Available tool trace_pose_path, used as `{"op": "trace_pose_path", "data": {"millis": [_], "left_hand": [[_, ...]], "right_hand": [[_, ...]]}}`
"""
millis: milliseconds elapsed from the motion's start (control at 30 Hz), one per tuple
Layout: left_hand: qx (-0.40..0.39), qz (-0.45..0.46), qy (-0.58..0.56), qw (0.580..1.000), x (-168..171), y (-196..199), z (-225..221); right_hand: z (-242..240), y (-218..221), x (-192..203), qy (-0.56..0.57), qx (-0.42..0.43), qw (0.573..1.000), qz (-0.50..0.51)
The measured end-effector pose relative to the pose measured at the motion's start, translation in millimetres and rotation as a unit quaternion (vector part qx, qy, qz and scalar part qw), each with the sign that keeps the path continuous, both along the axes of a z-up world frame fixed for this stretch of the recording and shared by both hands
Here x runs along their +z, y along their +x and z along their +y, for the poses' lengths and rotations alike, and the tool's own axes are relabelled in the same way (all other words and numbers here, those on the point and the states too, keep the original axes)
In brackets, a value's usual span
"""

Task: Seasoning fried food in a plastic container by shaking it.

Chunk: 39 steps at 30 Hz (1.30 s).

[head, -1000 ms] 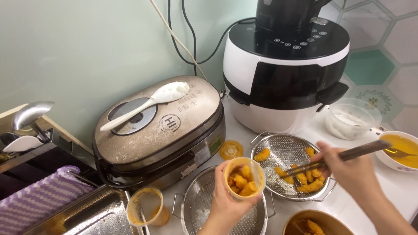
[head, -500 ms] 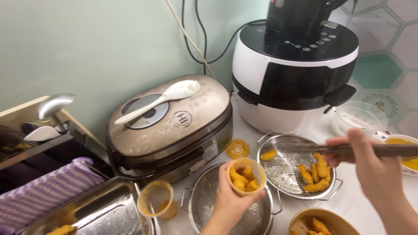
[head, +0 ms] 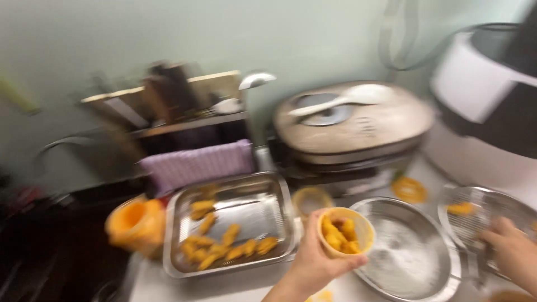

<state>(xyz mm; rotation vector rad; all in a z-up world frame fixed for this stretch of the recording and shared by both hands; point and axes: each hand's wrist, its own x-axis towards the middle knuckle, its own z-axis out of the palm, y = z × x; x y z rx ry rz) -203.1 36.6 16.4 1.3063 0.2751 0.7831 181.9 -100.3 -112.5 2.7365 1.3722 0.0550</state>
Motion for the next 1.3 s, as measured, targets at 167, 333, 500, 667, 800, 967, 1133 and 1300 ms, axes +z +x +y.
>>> {"op": "trace_pose_path", "data": {"millis": [167, 333, 500, 667, 800, 967, 1133, 1300], "left_hand": [[0.068, -0.006, 0.012, 0.998, 11, -63, 12], [0.185, -0.007, 0.095, 0.978, 26, -134, 33], [0.258, 0.002, 0.176, 0.95, 29, -225, 54], [0.289, 0.074, 0.131, 0.945, -10, -325, 91], [0.322, 0.102, 0.152, 0.929, -51, -384, 124], [0.268, 0.148, 0.112, 0.945, -74, -427, 157], [0.218, 0.162, 0.093, 0.958, -68, -443, 181], [0.183, 0.143, 0.068, 0.97, -77, -442, 191]], "right_hand": [[78, -39, 3, 0.095, 0.079, 0.984, 0.129], [152, -98, 17, 0.21, 0.135, 0.909, 0.333], [213, -298, 143, 0.208, 0.116, 0.858, 0.456], [272, -477, 178, 0.158, 0.134, 0.8, 0.563], [353, -557, 148, 0.151, 0.25, 0.863, 0.413], [380, -626, 150, 0.153, 0.243, 0.903, 0.318], [377, -647, 149, 0.154, 0.375, 0.869, 0.284], [377, -638, 140, 0.166, 0.353, 0.892, 0.229]]}}
